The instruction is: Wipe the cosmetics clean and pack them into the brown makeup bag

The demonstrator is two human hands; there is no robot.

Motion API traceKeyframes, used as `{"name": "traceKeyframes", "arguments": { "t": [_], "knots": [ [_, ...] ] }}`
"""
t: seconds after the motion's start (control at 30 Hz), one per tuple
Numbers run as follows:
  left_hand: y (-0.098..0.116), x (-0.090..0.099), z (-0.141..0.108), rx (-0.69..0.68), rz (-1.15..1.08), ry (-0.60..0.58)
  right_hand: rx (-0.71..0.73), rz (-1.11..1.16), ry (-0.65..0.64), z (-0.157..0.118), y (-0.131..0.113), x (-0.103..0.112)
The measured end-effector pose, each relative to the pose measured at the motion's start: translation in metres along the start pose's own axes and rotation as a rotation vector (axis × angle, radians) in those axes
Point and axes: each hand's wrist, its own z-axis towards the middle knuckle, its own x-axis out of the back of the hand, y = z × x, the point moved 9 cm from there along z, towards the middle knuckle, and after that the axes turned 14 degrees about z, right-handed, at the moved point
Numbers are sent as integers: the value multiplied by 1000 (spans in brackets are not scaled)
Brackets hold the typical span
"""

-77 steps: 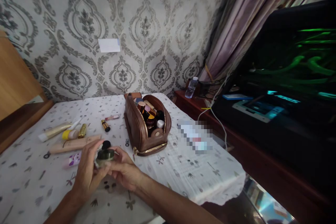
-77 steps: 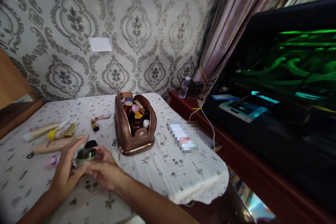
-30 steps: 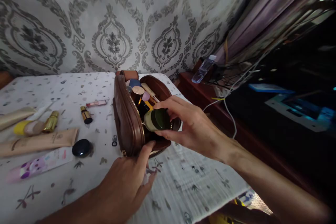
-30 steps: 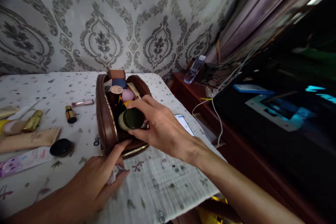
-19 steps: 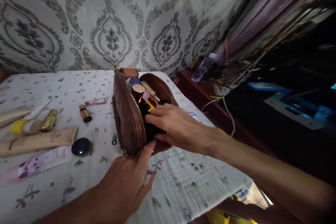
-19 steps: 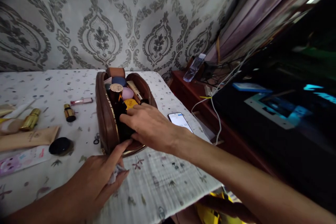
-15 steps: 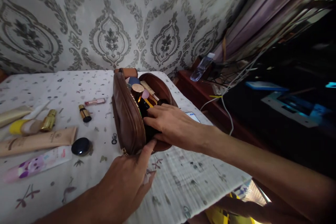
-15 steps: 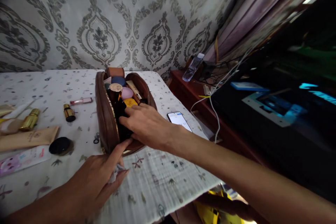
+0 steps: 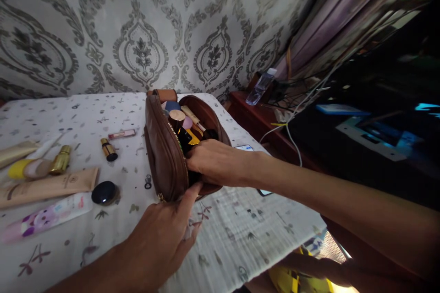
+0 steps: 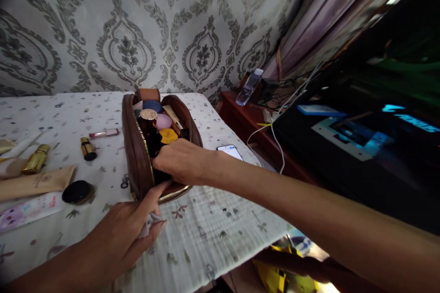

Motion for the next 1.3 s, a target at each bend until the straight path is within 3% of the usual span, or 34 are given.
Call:
{"name": "traceKeyframes", "arguments": {
  "t": [0.23, 0.4, 0.63, 0.8, 1.0, 1.17, 1.3],
  "knots": [
    [-2, -3, 0, 57, 22, -127, -18, -58, -120, 10, 1, -12],
    [-2, -3, 0, 42, 37, -117, -40, -125, -190, 17, -5, -21],
    [-2, -2, -2, 10, 59, -72, 24, -53, -178, 10, -8, -19],
    [0, 1, -3, -12, 85, -24, 40, -12, -9, -16, -12, 7],
    [0, 2, -4, -10, 100, -16, 32, 16, 281, -62, -13, 42],
    [-1, -1, -4, 1, 113, -29, 7, 38, 501, -90, -7, 45],
    [-1, -2, -4, -4, 114, -22, 25, 42, 557, -94, -9, 39]
  ]
}}
